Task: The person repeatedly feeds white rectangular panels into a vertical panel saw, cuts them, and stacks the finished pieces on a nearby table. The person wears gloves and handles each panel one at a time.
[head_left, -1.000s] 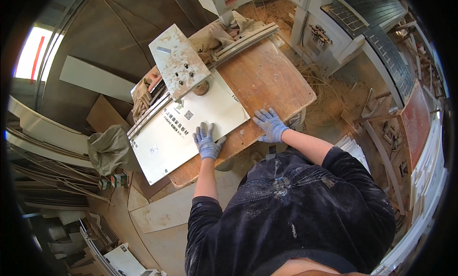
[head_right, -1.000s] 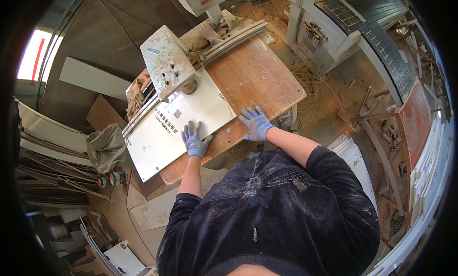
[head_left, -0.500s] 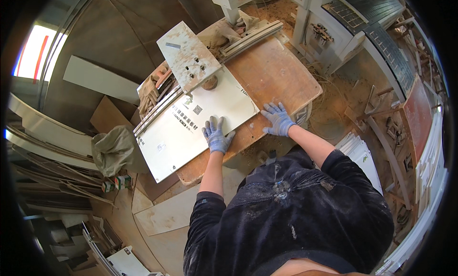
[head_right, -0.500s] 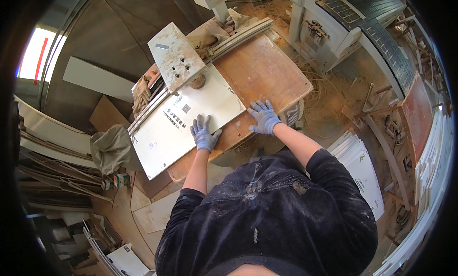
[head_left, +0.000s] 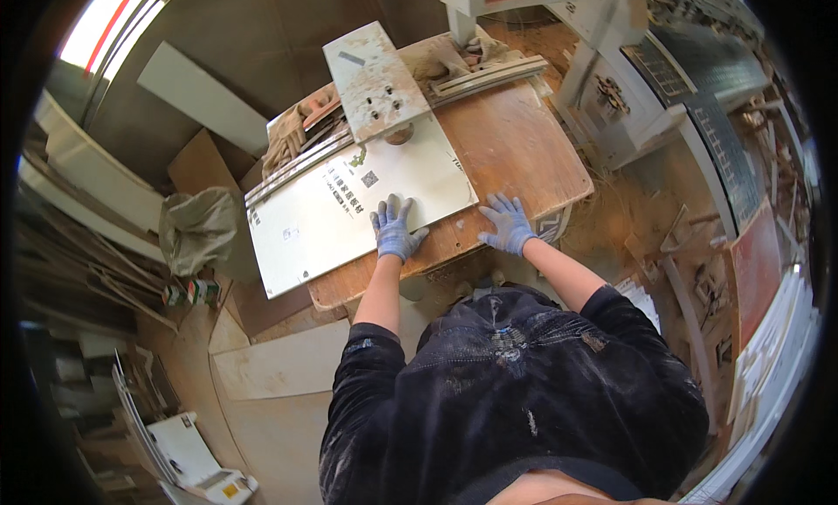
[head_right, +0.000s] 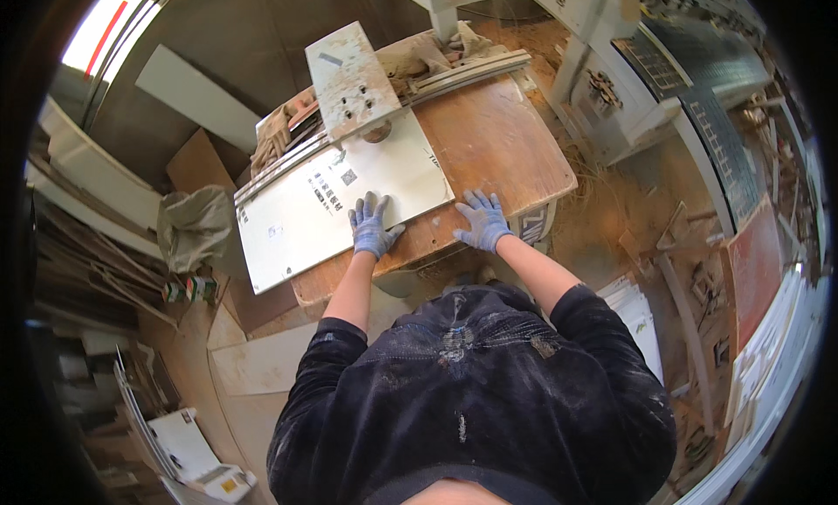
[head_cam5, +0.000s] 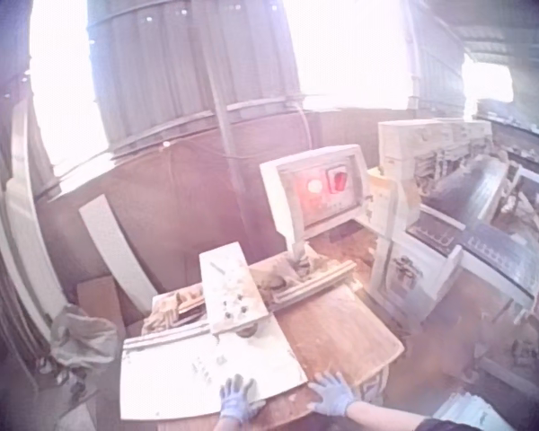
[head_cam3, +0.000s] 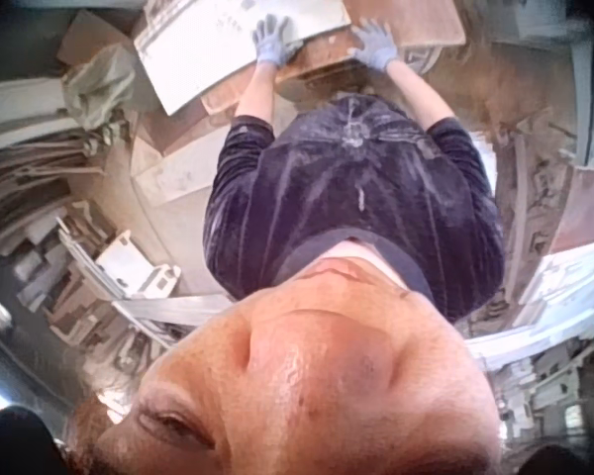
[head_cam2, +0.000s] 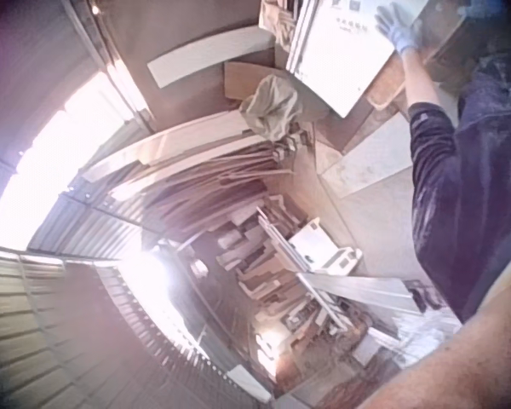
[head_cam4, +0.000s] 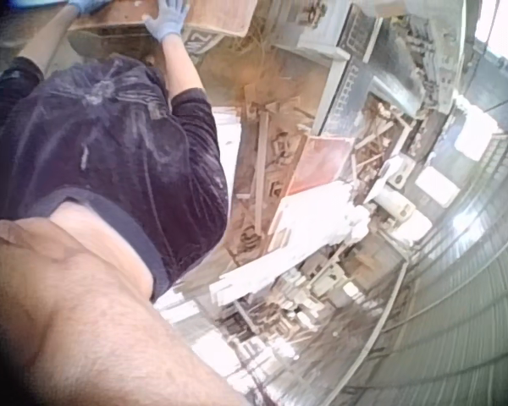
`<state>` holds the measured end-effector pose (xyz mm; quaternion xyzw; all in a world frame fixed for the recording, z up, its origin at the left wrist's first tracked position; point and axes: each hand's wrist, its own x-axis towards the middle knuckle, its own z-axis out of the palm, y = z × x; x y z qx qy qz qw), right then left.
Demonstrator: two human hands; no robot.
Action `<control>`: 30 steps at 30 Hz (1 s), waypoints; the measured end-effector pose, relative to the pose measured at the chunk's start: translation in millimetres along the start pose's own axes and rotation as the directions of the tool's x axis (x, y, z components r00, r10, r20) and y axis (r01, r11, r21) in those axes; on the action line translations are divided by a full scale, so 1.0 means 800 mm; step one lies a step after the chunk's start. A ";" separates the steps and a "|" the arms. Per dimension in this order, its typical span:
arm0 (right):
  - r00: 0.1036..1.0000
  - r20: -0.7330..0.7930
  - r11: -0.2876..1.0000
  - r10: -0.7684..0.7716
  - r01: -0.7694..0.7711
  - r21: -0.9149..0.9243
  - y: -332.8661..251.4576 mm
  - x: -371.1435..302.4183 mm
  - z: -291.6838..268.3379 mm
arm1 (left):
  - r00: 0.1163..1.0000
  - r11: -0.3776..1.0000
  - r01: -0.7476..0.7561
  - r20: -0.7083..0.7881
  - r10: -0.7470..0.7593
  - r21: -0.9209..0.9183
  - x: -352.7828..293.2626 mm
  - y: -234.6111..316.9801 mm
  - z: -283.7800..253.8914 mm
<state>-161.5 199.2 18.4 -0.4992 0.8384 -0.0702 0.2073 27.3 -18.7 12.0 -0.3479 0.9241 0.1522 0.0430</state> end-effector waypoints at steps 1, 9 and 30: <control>1.000 -0.001 1.000 -0.007 0.007 -0.007 0.001 -0.002 0.003 | 1.000 1.000 0.000 0.005 0.000 -0.007 0.000 0.001 -0.002; 0.982 -0.181 0.994 -0.063 0.078 0.078 0.007 -0.057 0.029 | 1.000 0.999 0.013 -0.019 -0.013 -0.036 -0.001 -0.005 0.000; 0.871 0.205 0.085 0.446 -0.269 0.959 -0.206 -0.126 0.174 | 0.751 0.001 0.498 0.431 -0.501 -0.867 -0.170 -0.505 -0.019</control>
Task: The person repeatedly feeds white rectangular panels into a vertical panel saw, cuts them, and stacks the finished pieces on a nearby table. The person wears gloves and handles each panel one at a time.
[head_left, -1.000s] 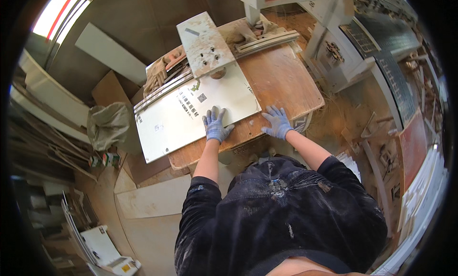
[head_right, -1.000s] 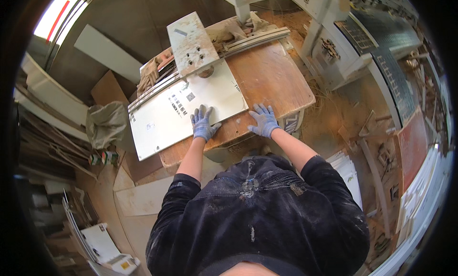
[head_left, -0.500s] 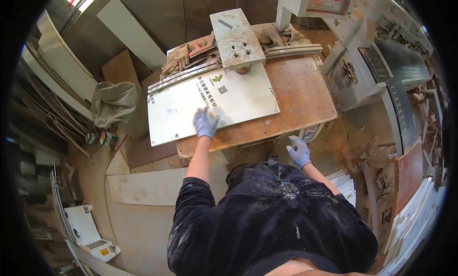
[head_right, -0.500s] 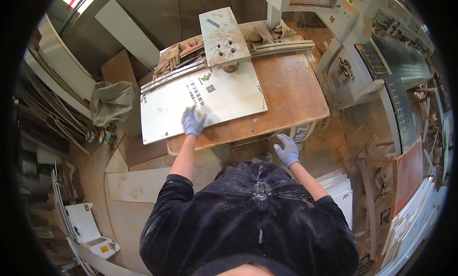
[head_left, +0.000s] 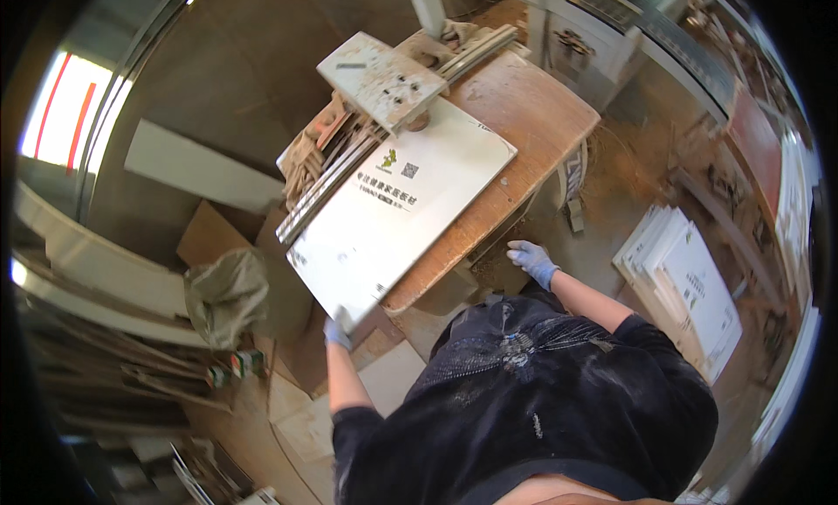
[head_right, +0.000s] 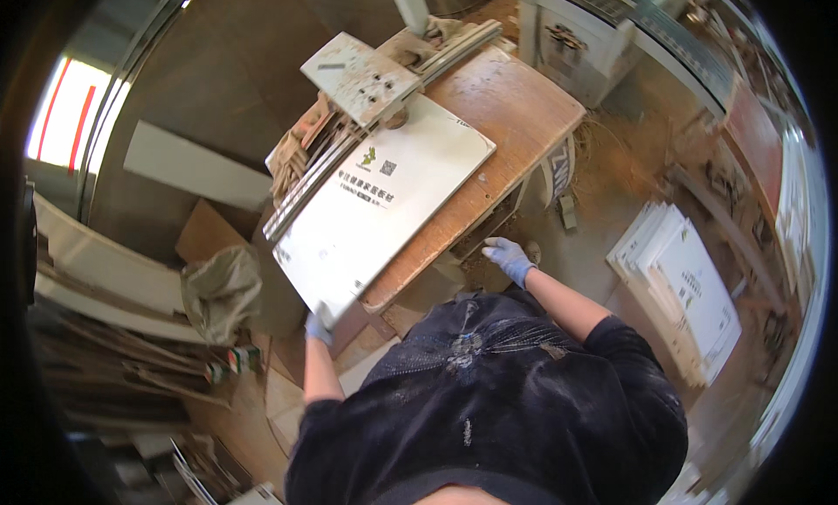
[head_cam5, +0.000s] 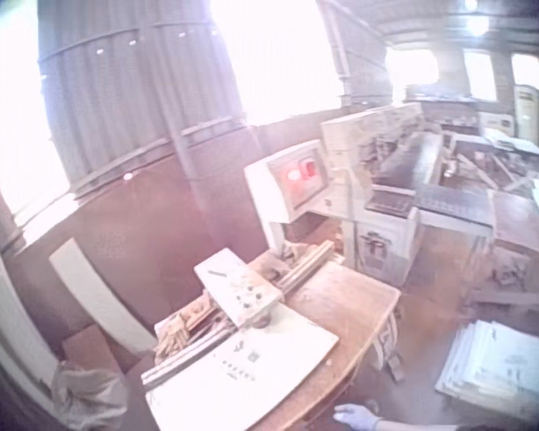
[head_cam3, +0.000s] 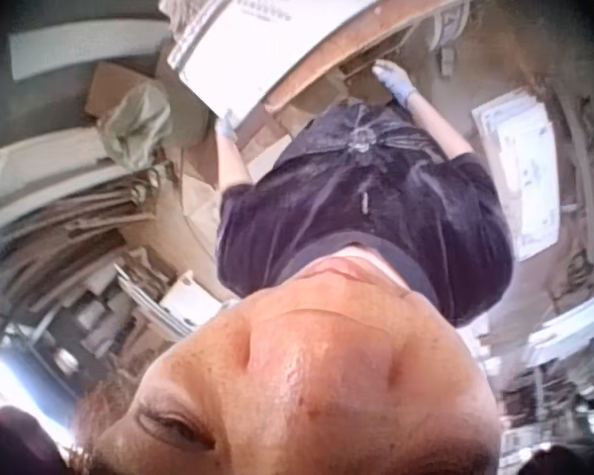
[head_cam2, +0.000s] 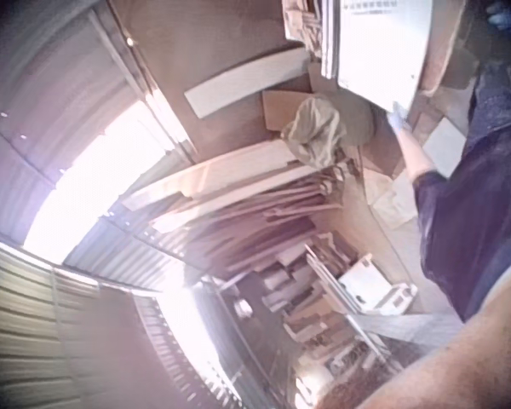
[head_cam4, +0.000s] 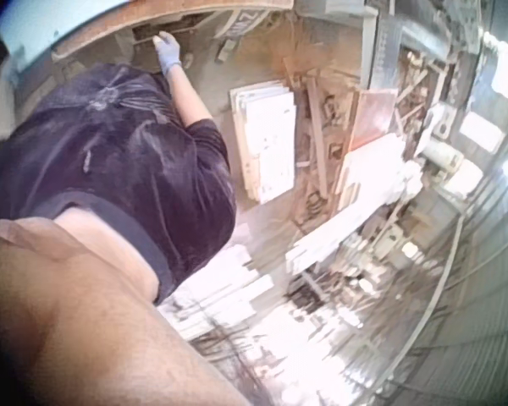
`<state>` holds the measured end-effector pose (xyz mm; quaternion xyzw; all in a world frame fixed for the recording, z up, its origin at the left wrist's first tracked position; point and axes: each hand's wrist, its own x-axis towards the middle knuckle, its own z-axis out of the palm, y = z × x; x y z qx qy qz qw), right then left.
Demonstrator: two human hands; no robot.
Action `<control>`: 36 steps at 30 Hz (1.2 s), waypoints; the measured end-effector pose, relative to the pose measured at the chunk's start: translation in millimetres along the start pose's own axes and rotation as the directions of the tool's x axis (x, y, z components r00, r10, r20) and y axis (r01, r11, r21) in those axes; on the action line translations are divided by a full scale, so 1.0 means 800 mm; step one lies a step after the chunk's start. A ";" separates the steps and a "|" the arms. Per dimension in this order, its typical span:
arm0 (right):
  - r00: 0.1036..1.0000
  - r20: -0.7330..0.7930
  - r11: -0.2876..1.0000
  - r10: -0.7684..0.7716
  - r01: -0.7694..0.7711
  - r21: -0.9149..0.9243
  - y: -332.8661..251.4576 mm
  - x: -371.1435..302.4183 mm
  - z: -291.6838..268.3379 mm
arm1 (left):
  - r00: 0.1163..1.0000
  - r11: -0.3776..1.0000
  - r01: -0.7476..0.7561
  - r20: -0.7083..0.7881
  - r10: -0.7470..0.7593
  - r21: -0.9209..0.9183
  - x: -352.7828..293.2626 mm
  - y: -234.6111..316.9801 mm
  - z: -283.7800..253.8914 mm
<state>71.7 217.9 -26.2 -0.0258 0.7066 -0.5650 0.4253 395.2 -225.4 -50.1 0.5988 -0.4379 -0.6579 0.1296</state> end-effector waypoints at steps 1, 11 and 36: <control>0.993 -0.028 0.992 0.114 -0.112 0.053 -0.013 0.000 0.021 | 0.989 0.992 0.060 0.140 -0.043 -0.115 -0.022 -0.018 0.002; 0.966 0.227 0.721 0.122 -0.243 0.649 -0.017 0.021 0.102 | 0.811 0.964 -0.213 0.579 0.084 0.160 -0.177 -0.092 0.051; 0.947 -0.322 0.494 -0.026 0.292 0.819 0.087 -0.240 -0.171 | 0.709 0.952 -0.297 0.683 0.174 0.066 -0.343 -0.105 0.358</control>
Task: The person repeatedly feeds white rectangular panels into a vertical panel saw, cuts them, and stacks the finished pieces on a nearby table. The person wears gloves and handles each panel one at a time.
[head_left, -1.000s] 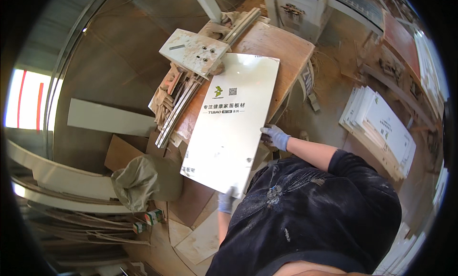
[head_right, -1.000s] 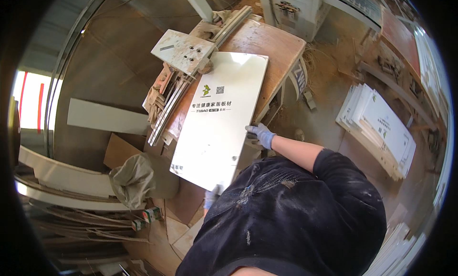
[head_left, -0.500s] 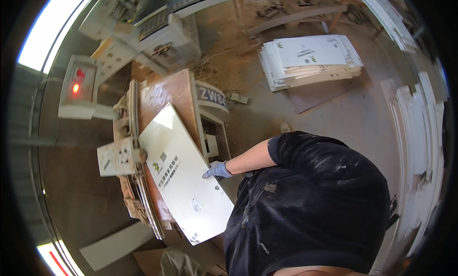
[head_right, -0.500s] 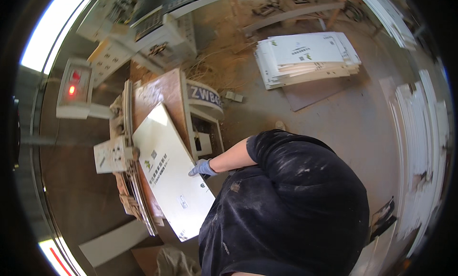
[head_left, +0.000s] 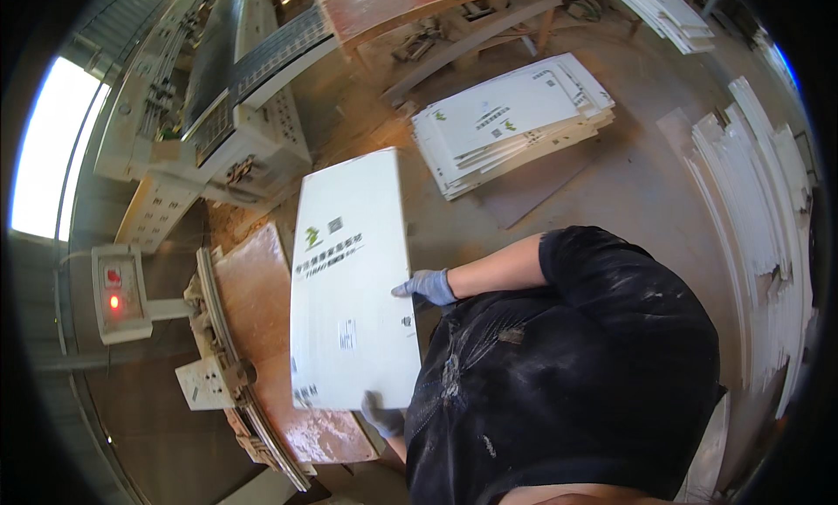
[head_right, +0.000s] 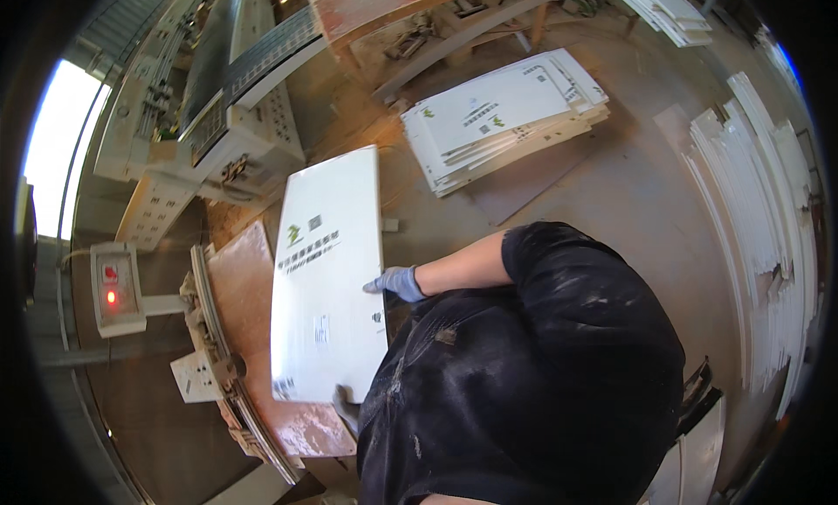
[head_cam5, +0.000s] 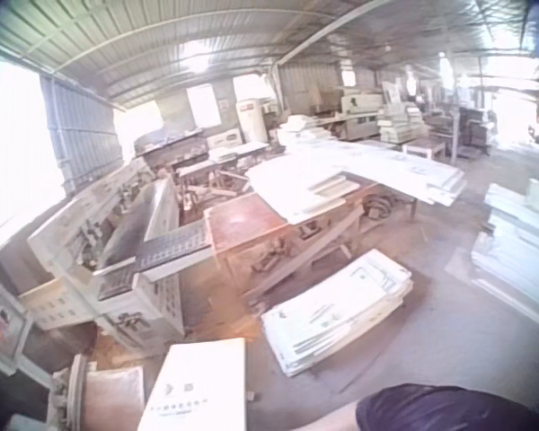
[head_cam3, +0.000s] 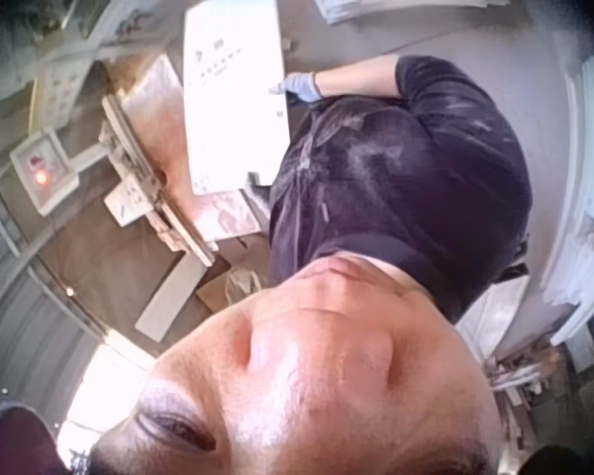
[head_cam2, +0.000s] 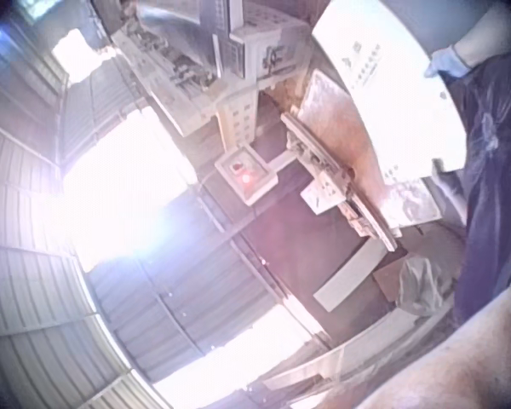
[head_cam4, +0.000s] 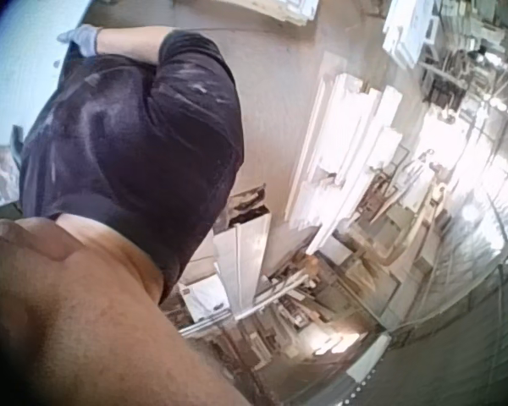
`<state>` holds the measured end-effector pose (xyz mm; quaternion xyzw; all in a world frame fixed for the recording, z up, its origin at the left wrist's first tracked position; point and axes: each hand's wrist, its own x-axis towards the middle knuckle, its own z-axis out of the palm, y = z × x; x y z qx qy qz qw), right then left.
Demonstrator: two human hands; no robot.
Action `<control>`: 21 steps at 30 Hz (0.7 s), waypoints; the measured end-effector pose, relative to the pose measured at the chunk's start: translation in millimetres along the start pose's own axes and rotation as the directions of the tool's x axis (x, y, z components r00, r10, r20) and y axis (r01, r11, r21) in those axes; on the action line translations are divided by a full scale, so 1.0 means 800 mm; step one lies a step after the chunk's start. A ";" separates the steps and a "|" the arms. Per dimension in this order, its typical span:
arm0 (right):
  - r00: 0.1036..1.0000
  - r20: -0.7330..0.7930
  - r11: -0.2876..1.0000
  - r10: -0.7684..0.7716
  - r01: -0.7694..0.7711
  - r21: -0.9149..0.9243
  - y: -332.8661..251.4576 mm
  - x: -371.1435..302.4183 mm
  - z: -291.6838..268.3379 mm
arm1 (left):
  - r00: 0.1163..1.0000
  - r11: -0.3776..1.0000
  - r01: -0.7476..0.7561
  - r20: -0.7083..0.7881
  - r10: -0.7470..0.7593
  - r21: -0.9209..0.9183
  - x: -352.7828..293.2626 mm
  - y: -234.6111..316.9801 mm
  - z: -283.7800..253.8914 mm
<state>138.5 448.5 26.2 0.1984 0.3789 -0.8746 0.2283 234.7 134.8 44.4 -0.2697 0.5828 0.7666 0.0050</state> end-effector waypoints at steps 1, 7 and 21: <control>0.998 -0.064 0.997 0.021 -0.016 0.073 -0.015 -0.009 -0.031 | 0.996 0.994 -0.063 0.063 0.057 0.088 0.011 0.000 0.037; 0.907 -0.393 0.896 0.152 0.042 0.443 -0.068 -0.030 -0.202 | 0.802 0.971 0.137 0.553 -0.224 0.194 0.077 -0.027 0.289; 0.688 -0.714 0.631 0.130 0.498 0.595 -0.257 -0.019 -0.460 | 0.419 0.833 0.009 0.754 -0.506 0.554 0.154 -0.225 0.812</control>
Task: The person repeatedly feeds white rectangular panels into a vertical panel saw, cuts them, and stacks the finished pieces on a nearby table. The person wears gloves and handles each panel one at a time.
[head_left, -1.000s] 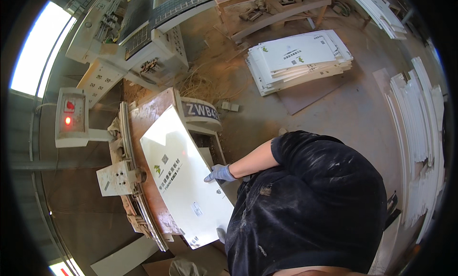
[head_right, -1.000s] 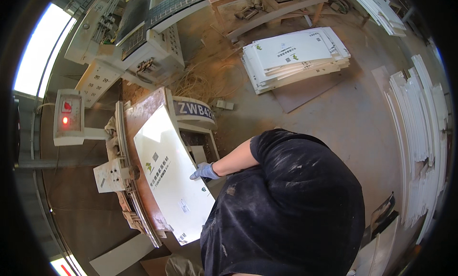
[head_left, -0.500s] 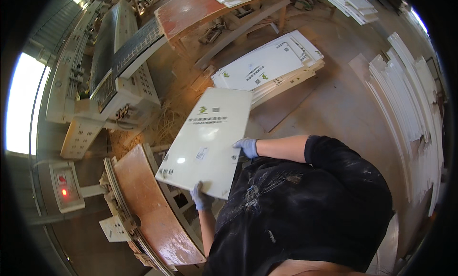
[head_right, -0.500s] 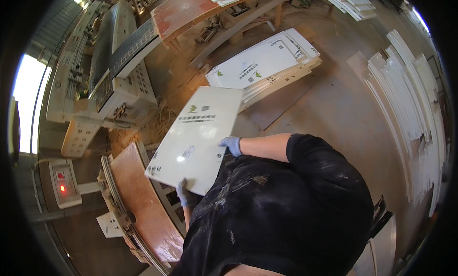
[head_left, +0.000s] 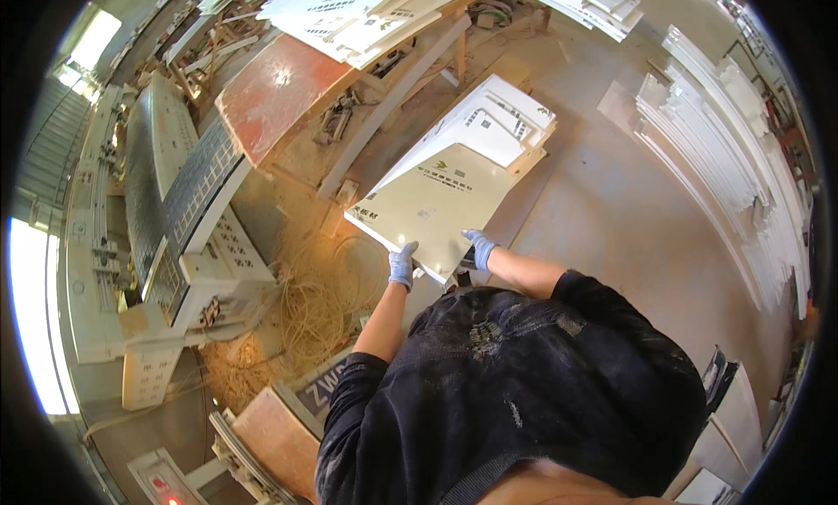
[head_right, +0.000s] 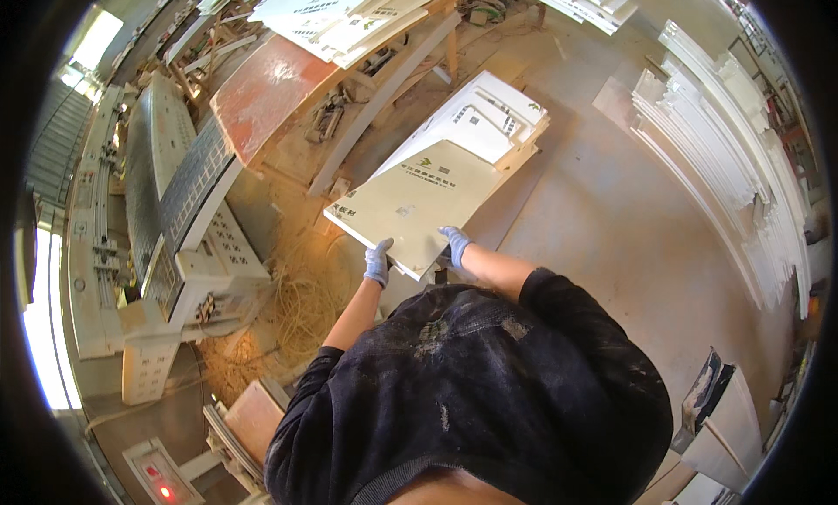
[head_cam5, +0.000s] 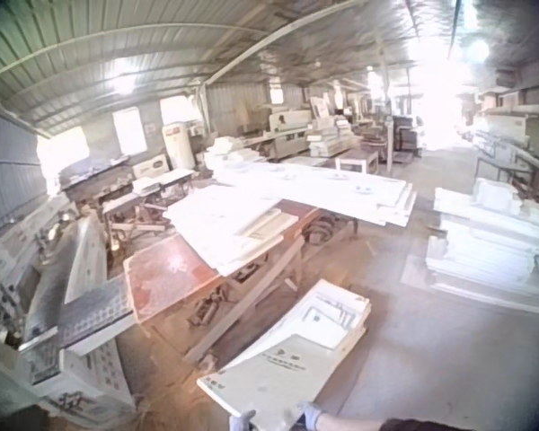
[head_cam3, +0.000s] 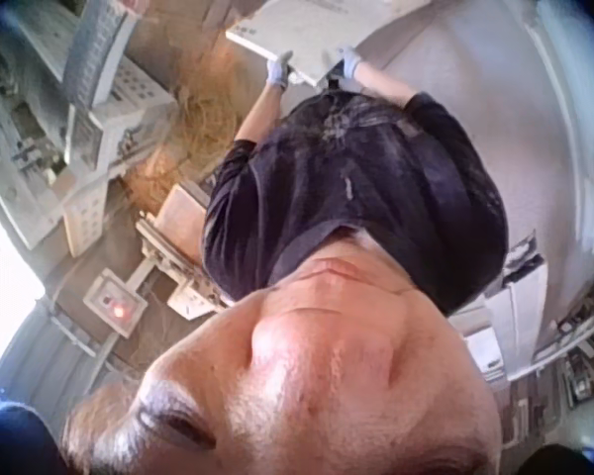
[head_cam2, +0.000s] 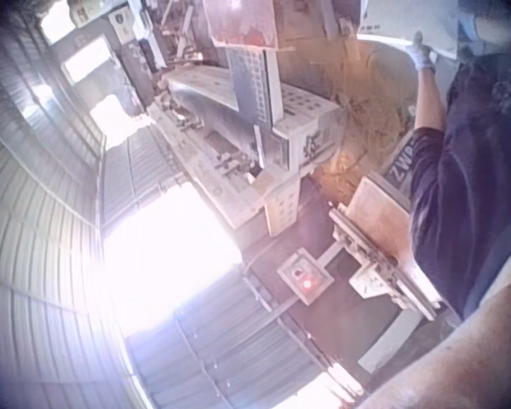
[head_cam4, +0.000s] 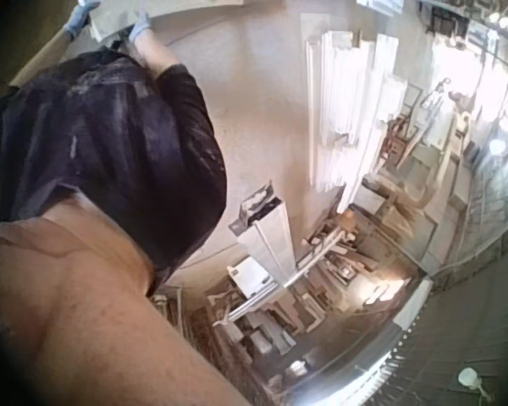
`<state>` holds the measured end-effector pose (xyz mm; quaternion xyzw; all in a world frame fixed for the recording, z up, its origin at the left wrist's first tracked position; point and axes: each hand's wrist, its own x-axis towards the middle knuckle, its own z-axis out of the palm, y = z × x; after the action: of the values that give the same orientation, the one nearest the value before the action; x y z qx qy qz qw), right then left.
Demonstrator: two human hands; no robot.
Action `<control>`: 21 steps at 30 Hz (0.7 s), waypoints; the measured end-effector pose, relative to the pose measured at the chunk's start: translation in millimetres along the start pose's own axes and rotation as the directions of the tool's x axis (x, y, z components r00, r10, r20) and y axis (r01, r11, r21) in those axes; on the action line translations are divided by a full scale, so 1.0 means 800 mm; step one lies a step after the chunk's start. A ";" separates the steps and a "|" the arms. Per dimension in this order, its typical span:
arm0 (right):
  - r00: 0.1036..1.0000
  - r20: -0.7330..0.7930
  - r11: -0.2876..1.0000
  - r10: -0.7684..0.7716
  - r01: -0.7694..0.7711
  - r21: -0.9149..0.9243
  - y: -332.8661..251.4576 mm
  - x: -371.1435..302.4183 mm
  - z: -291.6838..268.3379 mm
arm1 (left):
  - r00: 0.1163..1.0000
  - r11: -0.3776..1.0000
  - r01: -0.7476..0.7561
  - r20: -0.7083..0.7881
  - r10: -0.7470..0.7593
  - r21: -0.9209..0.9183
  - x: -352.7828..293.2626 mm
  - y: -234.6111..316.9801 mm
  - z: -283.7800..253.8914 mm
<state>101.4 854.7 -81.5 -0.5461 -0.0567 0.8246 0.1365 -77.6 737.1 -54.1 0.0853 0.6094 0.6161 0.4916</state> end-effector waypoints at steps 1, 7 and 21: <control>1.000 0.002 1.000 0.015 -0.016 0.010 -0.006 0.007 0.009 | 1.000 0.998 0.030 0.008 -0.031 0.050 0.020 0.006 0.006; 0.987 -0.116 0.981 -0.115 0.094 -0.171 -0.062 0.037 0.046 | 0.959 0.903 0.273 -0.173 -0.226 0.331 0.141 0.056 0.001; 0.821 0.416 0.754 -0.391 0.545 -0.367 -0.482 0.084 0.383 | 0.939 0.982 -0.027 -0.333 0.090 0.188 0.016 -0.075 -0.175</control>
<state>-140.9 1260.1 74.1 -0.3918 -0.4122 0.7994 0.1937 -152.6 639.5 -144.2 0.0400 0.7358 0.5780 0.3506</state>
